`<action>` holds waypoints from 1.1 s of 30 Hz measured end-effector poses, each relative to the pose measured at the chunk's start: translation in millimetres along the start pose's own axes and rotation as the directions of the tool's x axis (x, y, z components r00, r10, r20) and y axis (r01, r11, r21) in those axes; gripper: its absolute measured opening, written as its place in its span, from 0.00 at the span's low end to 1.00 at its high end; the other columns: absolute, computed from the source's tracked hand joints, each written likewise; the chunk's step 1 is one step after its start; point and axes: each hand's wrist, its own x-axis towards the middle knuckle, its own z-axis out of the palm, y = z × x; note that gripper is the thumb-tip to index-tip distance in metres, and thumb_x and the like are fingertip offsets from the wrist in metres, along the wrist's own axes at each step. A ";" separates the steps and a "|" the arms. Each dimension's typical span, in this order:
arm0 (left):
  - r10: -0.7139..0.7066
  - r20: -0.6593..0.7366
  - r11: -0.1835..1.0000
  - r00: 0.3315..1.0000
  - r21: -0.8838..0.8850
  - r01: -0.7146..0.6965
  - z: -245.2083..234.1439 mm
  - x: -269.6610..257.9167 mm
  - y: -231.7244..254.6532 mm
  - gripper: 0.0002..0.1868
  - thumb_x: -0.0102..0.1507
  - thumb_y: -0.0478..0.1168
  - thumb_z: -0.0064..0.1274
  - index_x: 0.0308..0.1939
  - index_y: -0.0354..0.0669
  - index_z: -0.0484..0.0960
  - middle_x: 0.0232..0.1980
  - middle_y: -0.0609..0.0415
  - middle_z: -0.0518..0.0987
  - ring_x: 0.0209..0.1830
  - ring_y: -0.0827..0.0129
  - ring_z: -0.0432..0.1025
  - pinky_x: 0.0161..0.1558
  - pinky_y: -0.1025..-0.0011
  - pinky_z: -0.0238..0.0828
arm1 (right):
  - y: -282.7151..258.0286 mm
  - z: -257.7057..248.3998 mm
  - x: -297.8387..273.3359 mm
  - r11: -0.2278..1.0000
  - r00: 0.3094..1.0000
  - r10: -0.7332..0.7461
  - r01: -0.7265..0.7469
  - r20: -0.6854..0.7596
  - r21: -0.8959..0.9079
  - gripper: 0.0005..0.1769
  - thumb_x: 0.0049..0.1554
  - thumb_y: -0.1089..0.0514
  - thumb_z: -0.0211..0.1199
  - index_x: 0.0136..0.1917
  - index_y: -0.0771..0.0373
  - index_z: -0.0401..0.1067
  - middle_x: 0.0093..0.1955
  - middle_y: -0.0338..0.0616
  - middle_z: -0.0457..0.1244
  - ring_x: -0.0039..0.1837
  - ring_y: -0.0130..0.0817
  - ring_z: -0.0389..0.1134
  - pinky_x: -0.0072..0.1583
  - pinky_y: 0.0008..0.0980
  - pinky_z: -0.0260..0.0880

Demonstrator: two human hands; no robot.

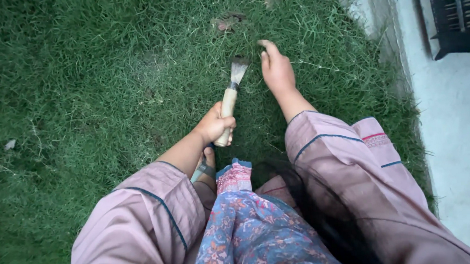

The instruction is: Using a small hand shovel to dig and pull weeds from a grassy area.

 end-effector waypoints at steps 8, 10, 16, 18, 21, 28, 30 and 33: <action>0.012 0.005 1.000 1.000 0.002 -0.012 -0.8 0.7 -3.4 0.26 0.56 0.29 0.52 0.56 0.44 0.62 0.28 0.49 0.73 0.18 0.61 0.72 0.18 0.58 0.75 | -6.6 5.5 6.4 0.991 0.994 -0.108 0.106 0.027 0.086 0.23 0.64 0.58 0.54 0.72 0.46 0.66 0.53 0.60 0.68 0.56 0.59 0.70 0.56 0.52 0.71; 0.018 0.000 1.000 1.000 0.007 -0.018 -0.6 1.4 -1.4 0.26 0.56 0.29 0.52 0.56 0.44 0.62 0.28 0.50 0.73 0.18 0.61 0.72 0.18 0.58 0.75 | -4.9 4.5 11.5 0.986 0.990 -0.137 0.132 0.041 0.105 0.24 0.64 0.58 0.53 0.73 0.46 0.64 0.54 0.60 0.68 0.57 0.60 0.69 0.58 0.52 0.70; 0.025 0.028 1.000 0.999 -0.017 -0.025 -3.2 4.7 -6.3 0.24 0.56 0.29 0.51 0.54 0.44 0.62 0.27 0.49 0.73 0.18 0.61 0.72 0.18 0.58 0.76 | 5.8 -1.9 22.0 0.995 0.986 -0.086 0.092 0.141 -0.038 0.18 0.62 0.58 0.53 0.64 0.44 0.71 0.51 0.58 0.69 0.55 0.59 0.70 0.56 0.53 0.70; 0.016 0.022 1.000 1.000 0.000 -0.016 -1.9 3.4 -3.6 0.23 0.56 0.29 0.52 0.53 0.43 0.62 0.27 0.49 0.73 0.18 0.60 0.72 0.18 0.58 0.76 | 3.4 -9.2 19.5 0.994 0.987 -0.050 0.064 0.156 -0.085 0.17 0.61 0.59 0.53 0.60 0.44 0.74 0.49 0.58 0.69 0.53 0.58 0.71 0.55 0.53 0.71; 0.025 0.015 1.000 1.000 0.007 -0.025 -1.9 4.9 -4.8 0.23 0.56 0.29 0.52 0.53 0.43 0.62 0.28 0.49 0.73 0.18 0.61 0.72 0.18 0.58 0.75 | 4.1 -14.3 18.6 0.993 0.986 -0.045 0.061 0.159 -0.101 0.17 0.60 0.58 0.53 0.59 0.45 0.76 0.48 0.57 0.69 0.52 0.58 0.70 0.54 0.53 0.70; 0.051 0.026 0.999 0.998 0.011 -0.051 -2.6 4.3 -5.0 0.23 0.57 0.29 0.52 0.53 0.42 0.62 0.28 0.50 0.74 0.19 0.62 0.73 0.19 0.59 0.76 | 16.6 14.5 40.8 0.991 0.999 0.008 -0.001 0.047 -0.137 0.12 0.64 0.45 0.63 0.52 0.53 0.78 0.46 0.54 0.70 0.50 0.54 0.73 0.53 0.47 0.73; 0.008 0.029 1.000 1.000 -0.029 -0.007 0.5 -1.8 3.1 0.24 0.56 0.29 0.51 0.54 0.43 0.61 0.27 0.48 0.73 0.18 0.61 0.72 0.18 0.59 0.75 | 15.6 16.9 40.4 0.994 0.994 -0.101 0.099 -0.043 -0.037 0.10 0.62 0.49 0.64 0.53 0.53 0.77 0.46 0.52 0.71 0.49 0.52 0.74 0.51 0.45 0.73; 0.027 0.042 0.999 0.999 -0.027 -0.026 -1.1 1.5 -1.8 0.23 0.56 0.29 0.51 0.53 0.42 0.61 0.27 0.48 0.73 0.17 0.61 0.72 0.18 0.59 0.75 | -15.2 -2.8 27.7 0.987 0.991 -0.134 0.135 -0.019 0.084 0.12 0.62 0.54 0.62 0.59 0.50 0.75 0.44 0.53 0.70 0.48 0.52 0.73 0.49 0.45 0.72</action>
